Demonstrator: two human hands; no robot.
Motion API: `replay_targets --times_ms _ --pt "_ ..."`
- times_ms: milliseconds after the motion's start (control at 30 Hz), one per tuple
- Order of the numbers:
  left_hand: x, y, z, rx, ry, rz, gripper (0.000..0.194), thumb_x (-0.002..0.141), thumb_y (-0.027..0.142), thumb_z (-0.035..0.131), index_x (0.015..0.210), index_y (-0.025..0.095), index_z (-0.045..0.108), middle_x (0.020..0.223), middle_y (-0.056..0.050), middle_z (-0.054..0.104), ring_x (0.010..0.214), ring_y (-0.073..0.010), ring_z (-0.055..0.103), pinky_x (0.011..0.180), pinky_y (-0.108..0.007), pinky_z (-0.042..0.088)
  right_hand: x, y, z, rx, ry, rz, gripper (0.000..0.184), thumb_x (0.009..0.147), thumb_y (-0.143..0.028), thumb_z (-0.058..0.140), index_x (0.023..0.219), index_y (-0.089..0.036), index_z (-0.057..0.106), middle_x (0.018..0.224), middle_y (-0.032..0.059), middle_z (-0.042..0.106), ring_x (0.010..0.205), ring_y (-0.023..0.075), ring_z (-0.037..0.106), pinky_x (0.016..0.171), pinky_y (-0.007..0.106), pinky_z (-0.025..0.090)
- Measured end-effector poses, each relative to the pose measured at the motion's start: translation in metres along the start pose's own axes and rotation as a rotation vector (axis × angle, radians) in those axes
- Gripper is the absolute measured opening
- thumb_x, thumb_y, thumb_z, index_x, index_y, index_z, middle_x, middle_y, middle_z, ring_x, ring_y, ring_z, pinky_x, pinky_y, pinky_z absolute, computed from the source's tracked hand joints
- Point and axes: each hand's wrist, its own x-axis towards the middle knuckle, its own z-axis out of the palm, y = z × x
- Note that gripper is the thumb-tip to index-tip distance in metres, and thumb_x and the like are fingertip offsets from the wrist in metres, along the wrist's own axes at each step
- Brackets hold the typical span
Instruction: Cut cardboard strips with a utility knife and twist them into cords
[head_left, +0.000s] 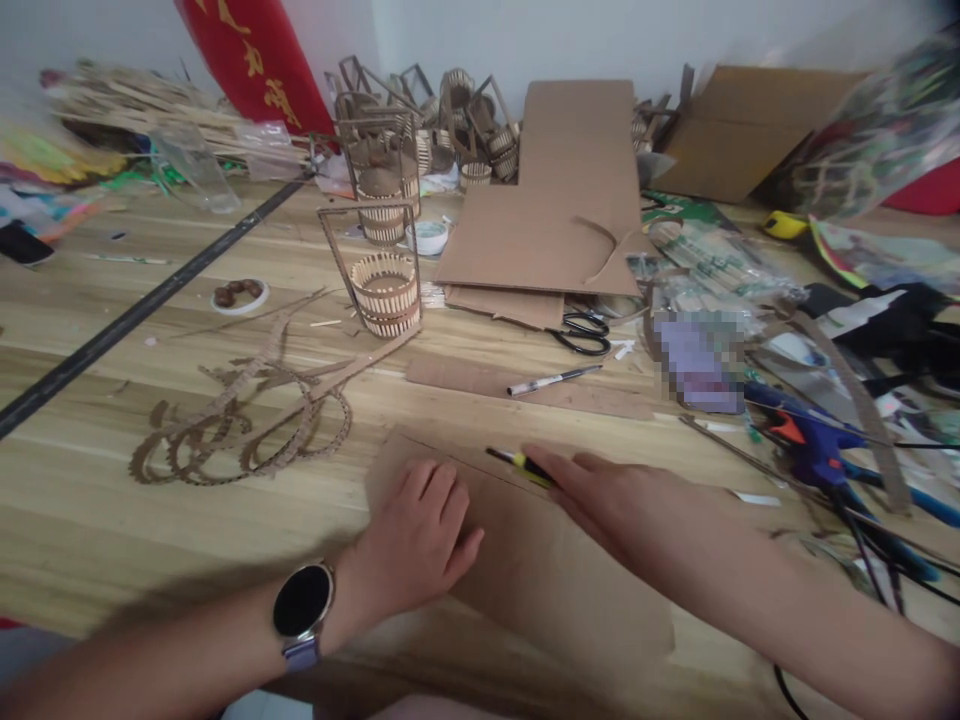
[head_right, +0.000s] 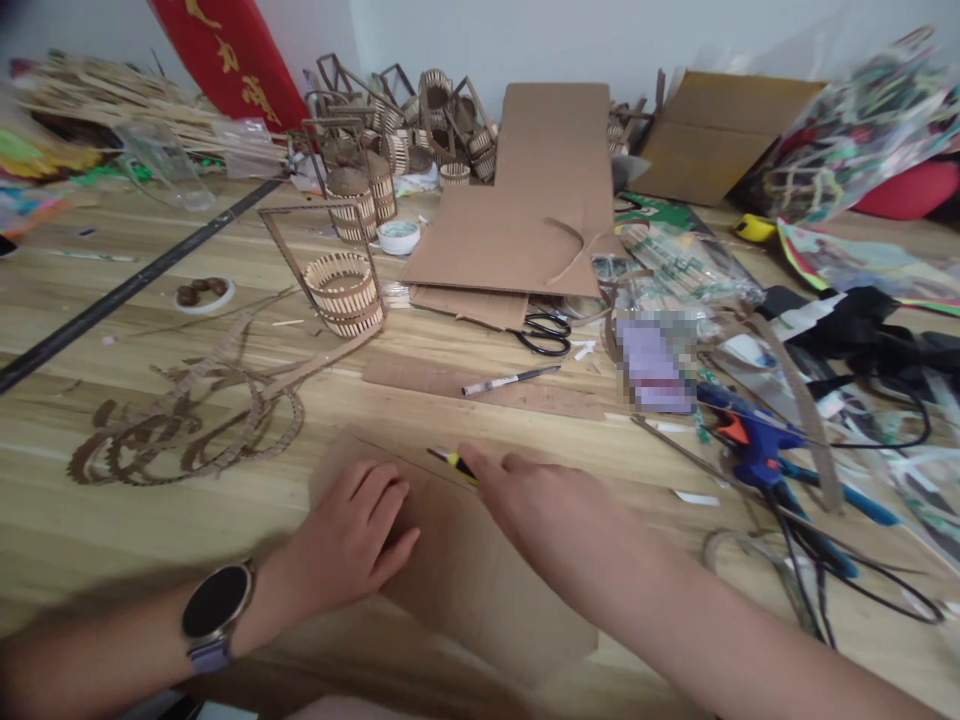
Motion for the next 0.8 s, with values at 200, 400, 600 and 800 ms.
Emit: replay_targets --times_ms 200,400,600,800 --pt "-0.003 0.004 0.003 0.076 -0.066 0.054 0.027 0.097 0.027 0.048 0.100 0.006 0.066 0.099 -0.020 0.068 0.092 -0.0307 0.061 0.079 -0.046 0.049 0.036 -0.027 -0.002 -0.100 -0.087 -0.148 0.057 0.081 -0.001 0.055 0.134 -0.020 0.051 0.081 0.0013 0.072 0.066 0.0167 0.072 0.045 0.025 0.031" --pt "-0.007 0.006 0.007 0.074 -0.067 0.061 0.032 0.098 0.027 0.049 0.111 0.003 0.065 0.106 -0.021 0.069 0.100 -0.0312 0.063 0.087 -0.048 0.049 0.041 -0.032 -0.003 -0.138 -0.080 -0.179 0.058 0.077 0.001 0.057 0.132 -0.017 0.053 0.081 0.0030 0.072 0.064 0.0179 0.072 0.043 0.026 0.033" --pt "-0.007 0.007 0.008 0.116 -0.066 0.035 0.035 0.098 0.026 0.043 0.112 0.003 0.066 0.113 -0.022 0.069 0.114 -0.0350 0.062 0.095 -0.051 0.051 0.046 -0.044 -0.017 -0.212 -0.072 -0.201 0.046 0.078 0.002 0.054 0.120 -0.015 0.062 0.082 0.0065 0.073 0.064 0.0207 0.071 0.043 0.027 0.037" --pt "-0.009 0.009 0.009 0.165 -0.005 0.005 0.033 0.098 0.027 0.046 0.111 0.003 0.063 0.114 -0.029 0.067 0.114 -0.0370 0.064 0.092 -0.049 0.054 0.029 -0.034 -0.010 -0.265 -0.030 -0.200 0.054 0.068 0.008 0.048 0.112 -0.019 0.067 0.076 0.0059 0.073 0.055 0.0203 0.069 0.038 0.026 0.033"
